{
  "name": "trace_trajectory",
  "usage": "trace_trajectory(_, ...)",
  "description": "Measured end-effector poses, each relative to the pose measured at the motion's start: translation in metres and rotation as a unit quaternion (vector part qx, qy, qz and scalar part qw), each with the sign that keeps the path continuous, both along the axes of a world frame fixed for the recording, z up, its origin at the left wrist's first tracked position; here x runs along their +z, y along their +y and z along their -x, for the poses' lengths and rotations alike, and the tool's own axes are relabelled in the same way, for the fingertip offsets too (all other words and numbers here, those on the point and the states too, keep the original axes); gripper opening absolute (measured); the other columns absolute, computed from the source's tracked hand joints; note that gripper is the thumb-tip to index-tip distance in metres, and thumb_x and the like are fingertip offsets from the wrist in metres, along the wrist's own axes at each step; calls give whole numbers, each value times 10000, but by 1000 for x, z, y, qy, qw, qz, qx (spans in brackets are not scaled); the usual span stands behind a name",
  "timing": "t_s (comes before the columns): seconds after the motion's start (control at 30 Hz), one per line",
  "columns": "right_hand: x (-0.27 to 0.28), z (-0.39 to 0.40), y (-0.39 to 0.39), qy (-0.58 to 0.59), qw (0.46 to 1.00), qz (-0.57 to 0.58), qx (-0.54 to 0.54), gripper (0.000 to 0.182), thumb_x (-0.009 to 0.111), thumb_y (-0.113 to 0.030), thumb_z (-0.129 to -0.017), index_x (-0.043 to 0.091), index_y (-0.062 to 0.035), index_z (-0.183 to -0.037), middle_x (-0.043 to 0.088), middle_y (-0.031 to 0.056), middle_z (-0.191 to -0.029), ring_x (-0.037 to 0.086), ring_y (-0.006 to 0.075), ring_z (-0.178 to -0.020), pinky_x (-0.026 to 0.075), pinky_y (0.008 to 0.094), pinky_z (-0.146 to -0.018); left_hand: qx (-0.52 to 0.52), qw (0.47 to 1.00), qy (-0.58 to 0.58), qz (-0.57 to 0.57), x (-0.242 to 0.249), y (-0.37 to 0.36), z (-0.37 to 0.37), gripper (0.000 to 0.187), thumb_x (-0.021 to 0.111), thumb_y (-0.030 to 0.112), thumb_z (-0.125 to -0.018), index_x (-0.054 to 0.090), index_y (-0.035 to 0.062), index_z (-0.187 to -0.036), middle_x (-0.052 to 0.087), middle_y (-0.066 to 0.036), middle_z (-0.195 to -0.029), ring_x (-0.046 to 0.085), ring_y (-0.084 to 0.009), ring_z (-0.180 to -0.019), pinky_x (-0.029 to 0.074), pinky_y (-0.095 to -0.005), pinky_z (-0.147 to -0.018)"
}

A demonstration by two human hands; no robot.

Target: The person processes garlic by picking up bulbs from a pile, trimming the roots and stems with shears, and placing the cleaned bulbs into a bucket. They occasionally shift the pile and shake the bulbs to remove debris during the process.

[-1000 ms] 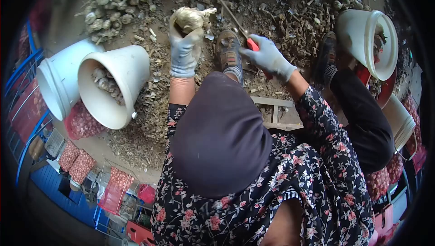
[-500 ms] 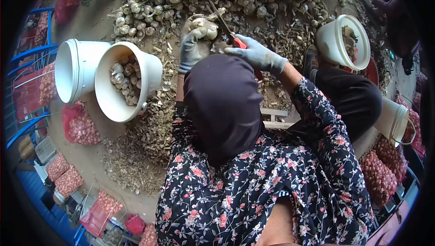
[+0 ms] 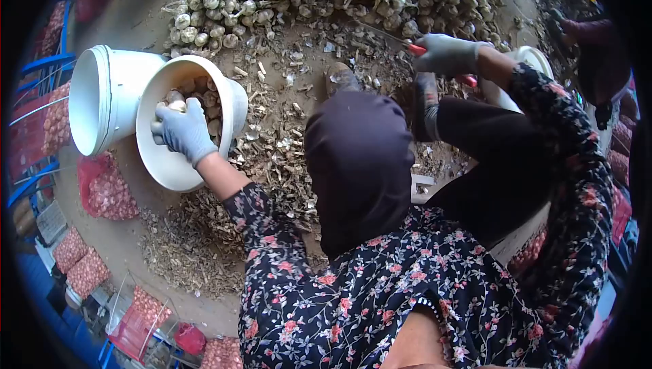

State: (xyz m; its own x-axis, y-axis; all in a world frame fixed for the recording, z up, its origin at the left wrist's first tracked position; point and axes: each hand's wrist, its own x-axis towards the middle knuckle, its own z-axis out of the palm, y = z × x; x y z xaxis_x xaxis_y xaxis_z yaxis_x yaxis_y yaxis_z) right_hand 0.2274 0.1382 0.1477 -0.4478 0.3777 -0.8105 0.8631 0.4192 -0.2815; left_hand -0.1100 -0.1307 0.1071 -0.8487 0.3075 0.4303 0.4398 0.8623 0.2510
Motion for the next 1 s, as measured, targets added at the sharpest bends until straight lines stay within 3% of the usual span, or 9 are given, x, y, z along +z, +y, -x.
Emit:
trace_trajectory(0.03,-3,-5,6,3,1000,4,6,367,625,-293,-779,582,3,-991,640,120,-818,630,219,-758,497,372,-674,45,993,17,108,14,10,-5,434,634,164,-761,533,12,-1154,576,-232,-1048,556,-396,-972,446,-479,-890)
trace_trajectory(0.13,-7,-3,28,10,993,-13,120,350,595,-275,-740,619,-3,-959,661,208,-953,633,330,-953,474,405,-826,-234,960,-65,-140,-13,62,20,244,603,146,-806,634,44,-1026,620,-178,-1051,605,-301,-972,487,-387,-844)
trace_trajectory(0.33,-84,8,58,103,989,37,96,404,592,-342,-761,568,13,-952,628,241,-947,604,385,-971,461,432,-835,-448,876,-111,141,-110,270,-3,377,525,77,-823,496,133,-1194,498,-156,-1273,602,-387,-1010,506,-463,-823)
trace_trajectory(0.47,-119,0,60,173,984,43,-4,419,626,-354,-783,506,6,-962,608,236,-898,594,406,-924,453,449,-794,-370,827,-162,391,-166,328,-3,526,541,38,-774,396,118,-1274,396,-208,-1343,514,-414,-1156,451,-543,-898)
trace_trajectory(0.63,-140,-8,52,235,969,13,-75,369,594,-295,-819,494,15,-992,610,278,-893,595,431,-924,466,472,-779,-372,884,-176,221,-160,294,-6,498,725,129,-734,497,57,-1172,603,-202,-1088,632,-308,-969,523,-421,-773)
trace_trajectory(0.67,-138,-6,49,235,969,-15,-75,357,595,-281,-823,485,5,-1004,610,265,-898,596,423,-919,468,474,-774,-347,842,-413,19,-146,283,-16,486,739,124,-738,509,38,-1157,631,-162,-992,640,-242,-864,519,-350,-694)
trace_trajectory(0.7,-138,-5,43,235,968,-43,-74,347,596,-268,-826,476,-4,-1016,610,252,-902,596,415,-914,470,475,-770,-285,717,-609,-184,-134,269,-27,474,754,118,-741,521,19,-1142,658,-123,-896,648,-176,-759,514,-280,-614)
trace_trajectory(0.8,-130,-6,35,309,939,-142,-58,335,597,-240,-821,460,-23,-1036,606,223,-918,601,394,-903,479,472,-758,-293,694,-617,-227,-93,247,-71,401,744,98,-763,560,8,-1108,639,-21,-752,567,-75,-576,448,-197,-531)
trace_trajectory(1.0,-107,-10,31,268,932,-240,-29,351,616,-268,-821,458,-39,-1036,595,184,-899,613,357,-868,482,465,-749,-451,684,-530,-218,-72,249,-103,365,717,55,-766,556,1,-1089,635,-27,-862,583,-77,-723,495,-230,-639)
